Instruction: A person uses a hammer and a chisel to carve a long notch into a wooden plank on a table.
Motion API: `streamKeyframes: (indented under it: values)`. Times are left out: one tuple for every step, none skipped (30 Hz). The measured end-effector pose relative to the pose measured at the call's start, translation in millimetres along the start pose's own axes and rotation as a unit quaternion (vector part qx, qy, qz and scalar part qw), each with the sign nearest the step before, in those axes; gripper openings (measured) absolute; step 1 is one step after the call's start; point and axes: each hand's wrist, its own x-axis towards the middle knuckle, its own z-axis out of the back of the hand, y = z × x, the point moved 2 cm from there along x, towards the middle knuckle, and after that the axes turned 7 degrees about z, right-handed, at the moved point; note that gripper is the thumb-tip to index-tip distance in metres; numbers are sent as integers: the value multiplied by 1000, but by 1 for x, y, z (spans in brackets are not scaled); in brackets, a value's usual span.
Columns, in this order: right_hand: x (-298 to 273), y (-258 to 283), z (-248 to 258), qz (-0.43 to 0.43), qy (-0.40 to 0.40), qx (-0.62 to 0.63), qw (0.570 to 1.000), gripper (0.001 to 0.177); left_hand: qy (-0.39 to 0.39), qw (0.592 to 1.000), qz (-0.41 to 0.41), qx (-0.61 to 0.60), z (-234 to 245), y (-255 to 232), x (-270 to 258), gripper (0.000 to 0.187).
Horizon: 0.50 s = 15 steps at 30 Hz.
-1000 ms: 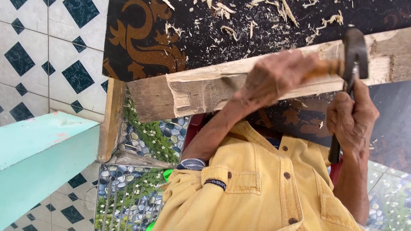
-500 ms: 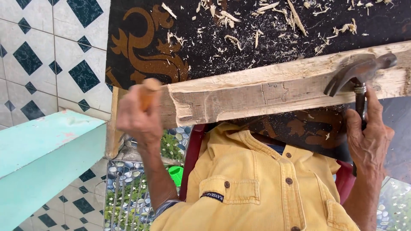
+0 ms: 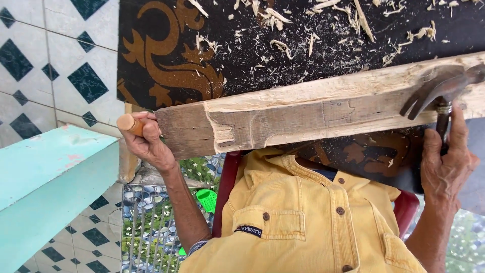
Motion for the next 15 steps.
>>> streamKeyframes:
  values:
    - [1, -2, 0, 0, 0, -4, 1000, 56, 0, 1000, 3, -3, -7, -4, -4, 34]
    - [2, -4, 2, 0, -9, 3, 1000, 56, -3, 1000, 8, -8, -14, -8, -7, 34]
    - [5, -7, 3, 0, -19, 11, 1000, 58, -7, 1000, 13, -13, -22, -12, -10, 35]
    - [8, -11, 2, 1, -19, 7, 1000, 58, -8, 1000, 15, -16, -28, -18, -12, 35]
    - [8, -15, 1, -2, -27, 5, 1000, 57, -15, 1000, 14, 13, -34, -24, -14, 33]
    - [9, -20, 0, -4, -35, 4, 999, 57, -22, 999, 13, 42, -40, -30, -16, 32]
    - [10, -17, 1, -6, -36, 1, 999, 57, -20, 999, 13, 40, -37, -27, -18, 32]
    - [12, -15, 1, -12, -42, 15, 999, 58, -24, 994, 28, 104, -36, -22, -21, 36]
    - [11, -13, 2, -22, -45, 29, 998, 60, -25, 984, 42, 169, -32, -19, -25, 41]
    - [10, -15, 2, -27, -43, 27, 998, 60, -20, 984, 44, 169, -32, -22, -24, 41]
    - [10, -18, 0, -33, -36, 19, 999, 60, -2, 976, 55, 212, -33, -24, -23, 44]
    - [9, -20, -1, -40, -29, 11, 999, 60, 16, 965, 66, 254, -33, -27, -22, 47]
    - [9, -19, -1, -44, -29, 9, 999, 60, 21, 965, 66, 254, -34, -29, -22, 47]
    - [10, -17, -1, -38, -31, 17, 999, 59, 25, 958, 64, 277, -36, -31, -22, 49]
    - [10, -15, 0, -32, -32, 24, 999, 58, 28, 951, 63, 301, -36, -32, -23, 53]
